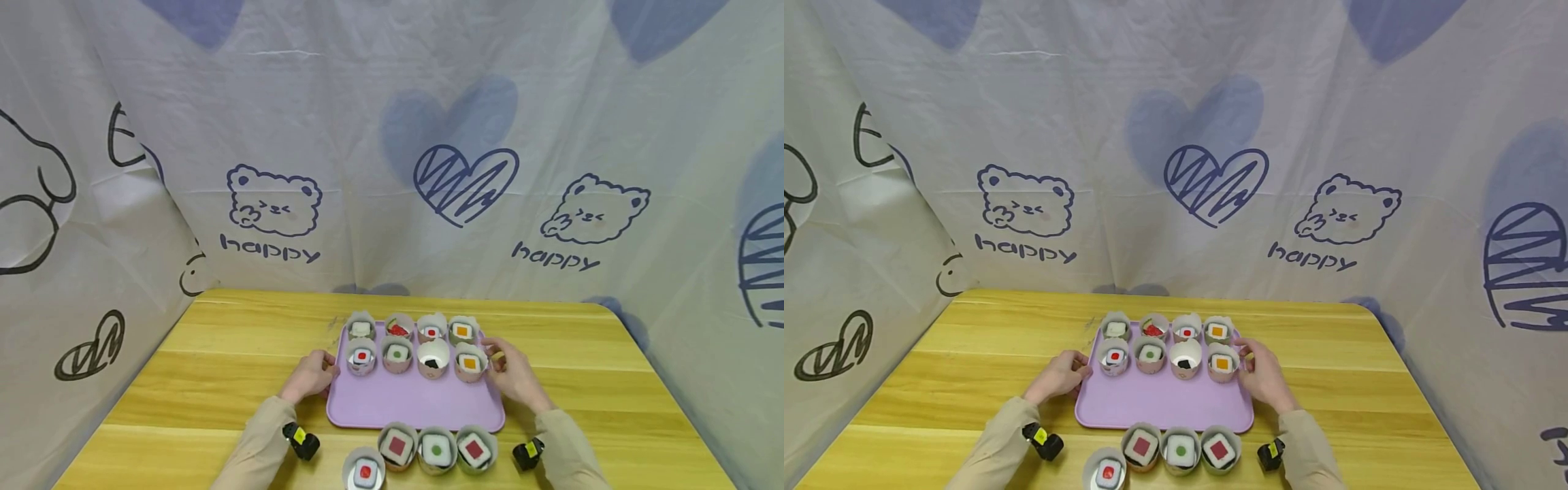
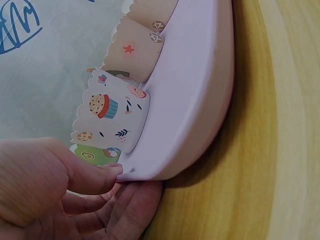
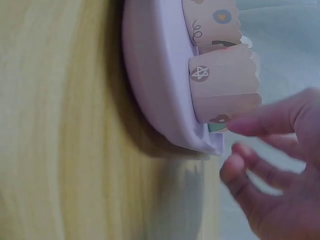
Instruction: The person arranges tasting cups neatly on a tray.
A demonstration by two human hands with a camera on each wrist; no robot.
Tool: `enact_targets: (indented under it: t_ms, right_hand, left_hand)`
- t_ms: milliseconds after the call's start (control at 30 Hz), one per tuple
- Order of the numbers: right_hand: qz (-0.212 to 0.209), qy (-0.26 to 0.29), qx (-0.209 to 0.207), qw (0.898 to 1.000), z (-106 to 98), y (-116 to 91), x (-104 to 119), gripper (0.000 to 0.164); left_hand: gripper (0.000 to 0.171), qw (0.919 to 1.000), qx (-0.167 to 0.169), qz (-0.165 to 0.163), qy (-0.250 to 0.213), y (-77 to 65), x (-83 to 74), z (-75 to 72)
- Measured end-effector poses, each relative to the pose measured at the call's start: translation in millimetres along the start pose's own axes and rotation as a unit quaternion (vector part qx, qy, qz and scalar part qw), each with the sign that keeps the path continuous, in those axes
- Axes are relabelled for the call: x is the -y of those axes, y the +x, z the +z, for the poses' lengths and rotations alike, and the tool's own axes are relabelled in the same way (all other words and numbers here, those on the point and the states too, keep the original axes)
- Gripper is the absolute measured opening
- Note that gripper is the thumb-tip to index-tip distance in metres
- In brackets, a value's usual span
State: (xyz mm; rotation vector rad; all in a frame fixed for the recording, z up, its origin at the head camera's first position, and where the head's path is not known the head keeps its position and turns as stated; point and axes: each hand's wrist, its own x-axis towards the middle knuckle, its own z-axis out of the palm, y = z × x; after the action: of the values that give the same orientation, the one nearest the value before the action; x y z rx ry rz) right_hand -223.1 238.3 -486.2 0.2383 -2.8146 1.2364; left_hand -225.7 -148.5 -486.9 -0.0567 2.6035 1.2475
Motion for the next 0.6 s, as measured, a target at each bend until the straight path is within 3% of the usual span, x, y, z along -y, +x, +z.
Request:
enact_targets:
  t_ms: [167,433,600]
  right_hand:
    - [0.045,-0.034,-0.029,0.998,-0.6,-0.1,-3.0,0.036]
    - [0.104,-0.056,0.022,0.993,-0.8,-0.6,0.7,0.04]
    - [0.112,-0.052,0.036,0.992,-0.3,-0.8,0.8,0.036]
  left_hand:
    - [0.026,0.9999,0.001,-0.011,0.003,0.6,-0.1,-0.1]
    - [0.026,0.9999,0.003,-0.011,0.003,0.6,-0.3,-0.1]
    - [0.026,0.9999,0.005,-0.012,0.004,0.4,-0.9,0.1]
